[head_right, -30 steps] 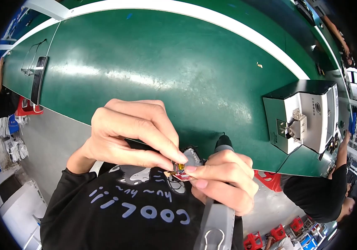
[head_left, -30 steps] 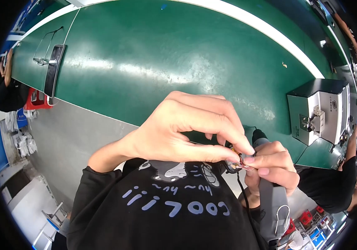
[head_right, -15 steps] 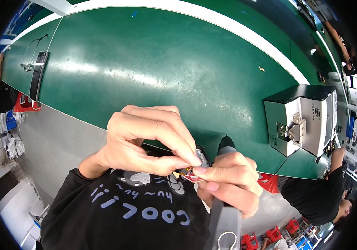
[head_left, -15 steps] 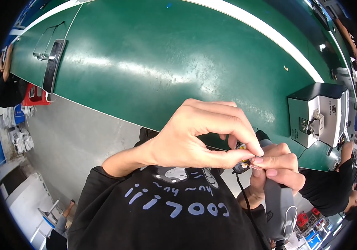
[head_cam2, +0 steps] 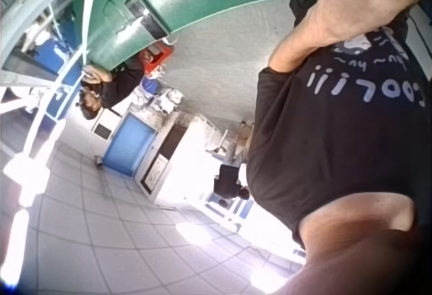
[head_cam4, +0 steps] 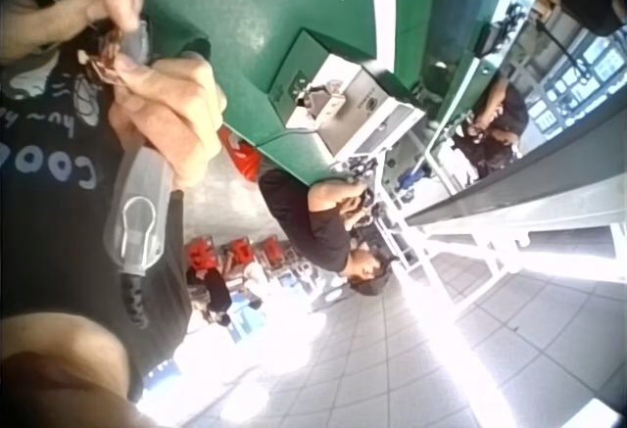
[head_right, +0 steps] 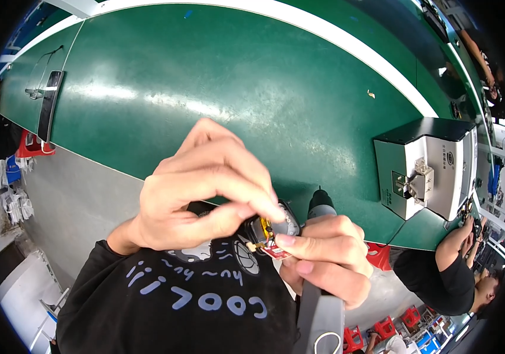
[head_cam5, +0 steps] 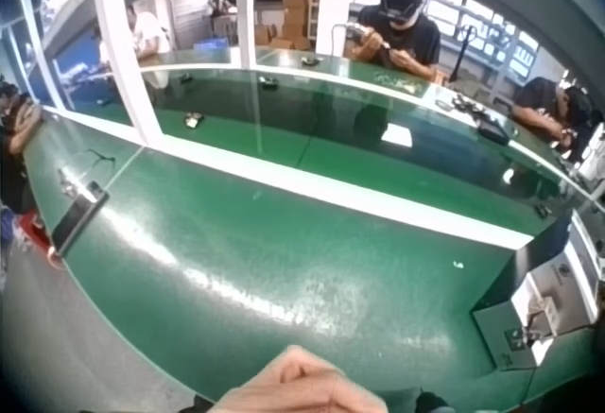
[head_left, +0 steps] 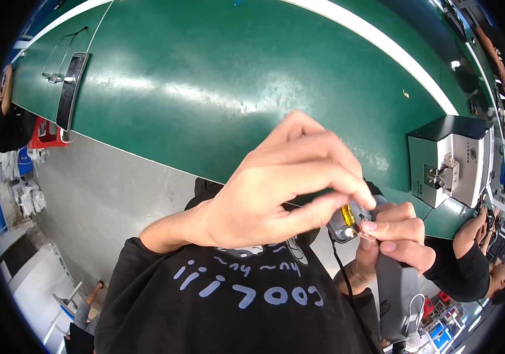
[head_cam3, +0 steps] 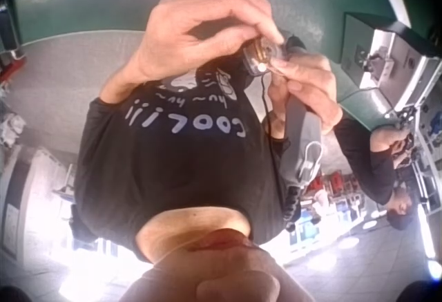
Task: Assembling small electronic components using an electric screwdriver at a workbench.
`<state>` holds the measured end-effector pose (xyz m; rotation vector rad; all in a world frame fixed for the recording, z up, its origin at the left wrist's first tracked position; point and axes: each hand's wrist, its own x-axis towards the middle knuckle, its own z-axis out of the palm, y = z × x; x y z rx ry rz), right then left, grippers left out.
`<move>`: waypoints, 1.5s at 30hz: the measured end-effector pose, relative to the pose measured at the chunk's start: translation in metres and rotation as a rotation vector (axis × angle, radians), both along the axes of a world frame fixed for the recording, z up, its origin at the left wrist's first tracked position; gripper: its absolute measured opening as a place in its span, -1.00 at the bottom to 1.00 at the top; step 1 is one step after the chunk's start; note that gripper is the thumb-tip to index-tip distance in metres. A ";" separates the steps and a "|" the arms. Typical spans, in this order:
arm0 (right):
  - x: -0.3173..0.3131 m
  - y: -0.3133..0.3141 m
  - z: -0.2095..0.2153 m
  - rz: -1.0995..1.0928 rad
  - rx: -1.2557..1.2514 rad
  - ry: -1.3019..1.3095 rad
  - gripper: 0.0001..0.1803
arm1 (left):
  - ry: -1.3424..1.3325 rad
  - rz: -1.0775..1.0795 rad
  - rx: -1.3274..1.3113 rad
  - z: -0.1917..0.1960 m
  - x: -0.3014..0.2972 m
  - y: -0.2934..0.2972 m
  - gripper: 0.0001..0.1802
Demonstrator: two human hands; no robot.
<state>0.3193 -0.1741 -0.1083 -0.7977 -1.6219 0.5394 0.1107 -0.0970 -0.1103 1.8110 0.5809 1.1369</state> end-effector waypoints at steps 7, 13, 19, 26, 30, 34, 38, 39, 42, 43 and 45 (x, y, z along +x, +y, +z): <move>0.001 0.000 0.002 -0.049 0.010 -0.081 -0.62 | -0.237 -0.454 -1.101 0.000 0.000 -0.017 -0.46; 0.001 0.000 0.005 -0.104 -0.019 -0.189 -0.63 | -0.349 -0.446 -1.168 -0.002 0.010 -0.013 -0.60; -0.003 0.001 0.007 -0.154 -0.032 -0.284 -0.64 | -0.196 -0.236 -0.846 0.006 0.012 -0.017 -0.61; -0.018 0.003 0.002 -0.303 -0.047 -0.247 -0.61 | -0.083 -0.149 -0.759 0.012 0.013 -0.020 -0.46; -0.018 0.004 0.009 -0.333 -0.087 -0.247 -0.60 | -0.095 -0.162 -0.708 0.007 0.012 -0.020 -0.46; -0.017 0.009 0.007 -0.301 -0.079 -0.154 -0.58 | -0.141 -0.146 -0.648 0.008 0.014 -0.023 -0.41; -0.013 0.007 0.010 -0.222 -0.057 -0.061 -0.61 | -0.149 -0.178 -0.572 0.002 0.014 -0.019 -0.43; -0.012 0.007 0.010 -0.221 -0.056 -0.060 -0.61 | -0.144 -0.149 -0.495 0.001 0.015 -0.018 -0.46; -0.005 0.007 0.016 -0.131 -0.055 -0.117 -0.67 | -0.109 -0.132 -0.395 0.001 0.011 -0.014 -0.52; -0.003 0.008 0.019 -0.130 -0.054 -0.117 -0.67 | -0.079 -0.146 -0.374 0.003 0.010 -0.013 -0.54; -0.001 0.008 0.021 -0.101 -0.050 -0.160 -0.67 | -0.082 -0.118 -0.389 0.006 0.013 -0.014 -0.64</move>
